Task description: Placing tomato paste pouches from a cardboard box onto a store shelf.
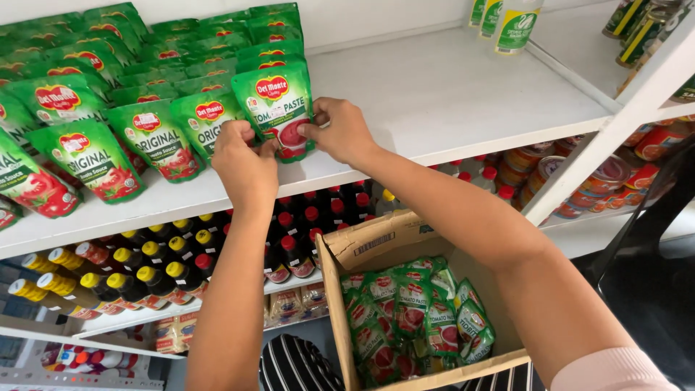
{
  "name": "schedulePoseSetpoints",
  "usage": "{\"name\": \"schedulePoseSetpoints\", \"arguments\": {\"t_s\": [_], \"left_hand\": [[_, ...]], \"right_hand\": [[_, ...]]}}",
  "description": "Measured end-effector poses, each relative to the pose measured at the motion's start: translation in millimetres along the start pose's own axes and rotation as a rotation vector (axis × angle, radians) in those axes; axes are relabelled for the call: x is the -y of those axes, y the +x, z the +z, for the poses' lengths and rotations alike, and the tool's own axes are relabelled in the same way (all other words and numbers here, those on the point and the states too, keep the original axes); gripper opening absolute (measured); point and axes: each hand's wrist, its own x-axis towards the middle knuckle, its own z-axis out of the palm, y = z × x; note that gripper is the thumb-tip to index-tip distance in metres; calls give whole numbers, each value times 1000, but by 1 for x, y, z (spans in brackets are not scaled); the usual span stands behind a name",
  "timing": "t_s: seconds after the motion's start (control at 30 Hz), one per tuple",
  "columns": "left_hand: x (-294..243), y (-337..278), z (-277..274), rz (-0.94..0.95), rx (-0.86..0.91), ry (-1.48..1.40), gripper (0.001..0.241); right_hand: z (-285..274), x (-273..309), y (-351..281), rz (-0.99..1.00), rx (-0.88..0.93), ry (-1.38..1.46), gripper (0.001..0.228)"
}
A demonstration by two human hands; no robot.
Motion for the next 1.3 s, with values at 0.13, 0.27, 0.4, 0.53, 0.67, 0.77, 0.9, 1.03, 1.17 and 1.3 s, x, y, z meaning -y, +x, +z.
{"name": "schedulePoseSetpoints", "arguments": {"t_s": [0.13,0.27,0.4,0.53,0.67,0.77,0.9,1.03,1.17,1.3], "left_hand": [[6,-1,3,65,-16,45,38],[10,-1,6,56,21,38,28],[14,-2,4,147,34,75,23],[-7,-17,-11,174,49,51,20],[-45,-44,-29,349,12,5,15],[-67,-64,-36,429,156,-77,12],[-85,-87,-30,471,510,-150,9],[-95,-108,-3,426,783,-116,6],[-86,-131,28,289,1267,169,20],[-70,-150,60,231,1473,316,29]], "right_hand": [[0,-1,-1,-51,-15,-45,26],[1,-8,1,-129,-45,-134,28],[-2,-10,-2,-194,-7,-159,31],[-18,2,-24,-181,-26,-78,45],[-47,24,-71,-396,-125,-223,37],[-68,16,-105,-422,-88,-360,27],[-93,5,-156,-430,18,-494,21],[-110,-13,-176,-210,242,-633,20],[-101,-43,-177,231,937,-820,37],[-75,-92,-181,323,1259,-830,45]]}}
